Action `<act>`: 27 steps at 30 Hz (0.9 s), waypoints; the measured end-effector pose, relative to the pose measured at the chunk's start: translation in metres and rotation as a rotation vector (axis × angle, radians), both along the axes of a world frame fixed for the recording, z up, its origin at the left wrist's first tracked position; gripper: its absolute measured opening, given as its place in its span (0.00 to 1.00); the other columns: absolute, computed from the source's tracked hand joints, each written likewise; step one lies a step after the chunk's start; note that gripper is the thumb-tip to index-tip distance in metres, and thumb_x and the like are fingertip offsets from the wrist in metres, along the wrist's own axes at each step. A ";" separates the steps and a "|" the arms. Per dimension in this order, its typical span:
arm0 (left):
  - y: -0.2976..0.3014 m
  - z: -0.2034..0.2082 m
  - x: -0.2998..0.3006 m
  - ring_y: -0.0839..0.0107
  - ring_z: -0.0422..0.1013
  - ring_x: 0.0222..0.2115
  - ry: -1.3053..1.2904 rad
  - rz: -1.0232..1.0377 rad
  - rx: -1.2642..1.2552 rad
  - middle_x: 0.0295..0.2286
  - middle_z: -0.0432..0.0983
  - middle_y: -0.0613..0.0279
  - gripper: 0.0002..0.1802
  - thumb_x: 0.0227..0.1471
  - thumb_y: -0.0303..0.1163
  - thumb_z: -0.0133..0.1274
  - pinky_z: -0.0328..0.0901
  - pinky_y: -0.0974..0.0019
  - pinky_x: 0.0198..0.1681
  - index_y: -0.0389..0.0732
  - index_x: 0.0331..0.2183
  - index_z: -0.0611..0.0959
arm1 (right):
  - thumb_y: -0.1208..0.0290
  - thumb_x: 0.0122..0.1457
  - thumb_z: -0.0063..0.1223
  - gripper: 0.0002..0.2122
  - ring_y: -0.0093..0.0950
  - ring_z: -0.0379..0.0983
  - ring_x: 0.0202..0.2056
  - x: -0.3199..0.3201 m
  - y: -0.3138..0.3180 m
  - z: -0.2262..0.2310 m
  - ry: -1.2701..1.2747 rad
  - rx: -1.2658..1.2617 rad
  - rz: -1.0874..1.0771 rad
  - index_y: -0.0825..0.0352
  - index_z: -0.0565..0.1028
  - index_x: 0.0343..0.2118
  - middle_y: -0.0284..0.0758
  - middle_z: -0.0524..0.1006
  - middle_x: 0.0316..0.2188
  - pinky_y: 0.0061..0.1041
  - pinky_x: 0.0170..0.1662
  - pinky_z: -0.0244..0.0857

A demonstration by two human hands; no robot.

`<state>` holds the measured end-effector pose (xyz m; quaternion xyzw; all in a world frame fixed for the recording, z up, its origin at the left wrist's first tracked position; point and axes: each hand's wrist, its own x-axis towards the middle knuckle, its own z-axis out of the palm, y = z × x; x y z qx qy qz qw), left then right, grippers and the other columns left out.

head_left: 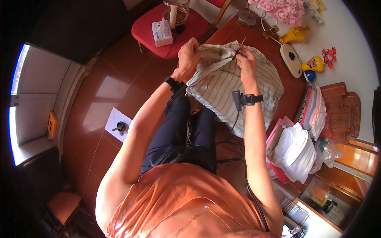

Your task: The person spreads a striped shirt on a wooden cabinet, folds the garment, and uses scissors to snip material at the collar area.

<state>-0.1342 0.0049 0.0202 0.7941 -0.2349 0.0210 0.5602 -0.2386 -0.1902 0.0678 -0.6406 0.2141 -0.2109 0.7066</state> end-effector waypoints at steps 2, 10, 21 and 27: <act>-0.006 0.005 0.007 0.56 0.72 0.32 -0.106 0.021 -0.014 0.27 0.74 0.56 0.13 0.39 0.22 0.54 0.65 0.60 0.33 0.39 0.32 0.72 | 0.81 0.51 0.52 0.10 0.10 0.53 0.16 -0.002 0.001 0.010 -0.010 0.167 0.194 0.70 0.74 0.39 0.30 0.76 0.28 0.11 0.20 0.44; -0.035 0.017 0.026 0.71 0.75 0.31 -0.103 -0.284 -0.246 0.32 0.77 0.59 0.14 0.46 0.16 0.52 0.69 0.67 0.30 0.36 0.38 0.76 | 0.81 0.53 0.49 0.11 0.11 0.51 0.16 0.002 -0.006 0.014 -0.111 0.390 0.240 0.69 0.74 0.40 0.30 0.76 0.29 0.12 0.20 0.44; -0.024 0.014 0.021 0.85 0.61 0.20 0.057 -0.290 -0.161 0.19 0.73 0.69 0.05 0.50 0.24 0.56 0.56 0.76 0.21 0.34 0.32 0.82 | 0.83 0.53 0.52 0.10 0.13 0.54 0.16 0.006 -0.019 -0.007 -0.190 0.523 0.120 0.68 0.74 0.39 0.26 0.72 0.24 0.13 0.21 0.48; -0.028 0.008 0.014 0.84 0.63 0.18 0.194 -0.222 -0.293 0.17 0.73 0.66 0.06 0.44 0.22 0.56 0.59 0.75 0.20 0.34 0.29 0.83 | 0.83 0.54 0.51 0.09 0.13 0.56 0.17 0.010 -0.002 -0.005 -0.186 0.486 0.047 0.68 0.72 0.38 0.28 0.73 0.27 0.13 0.22 0.50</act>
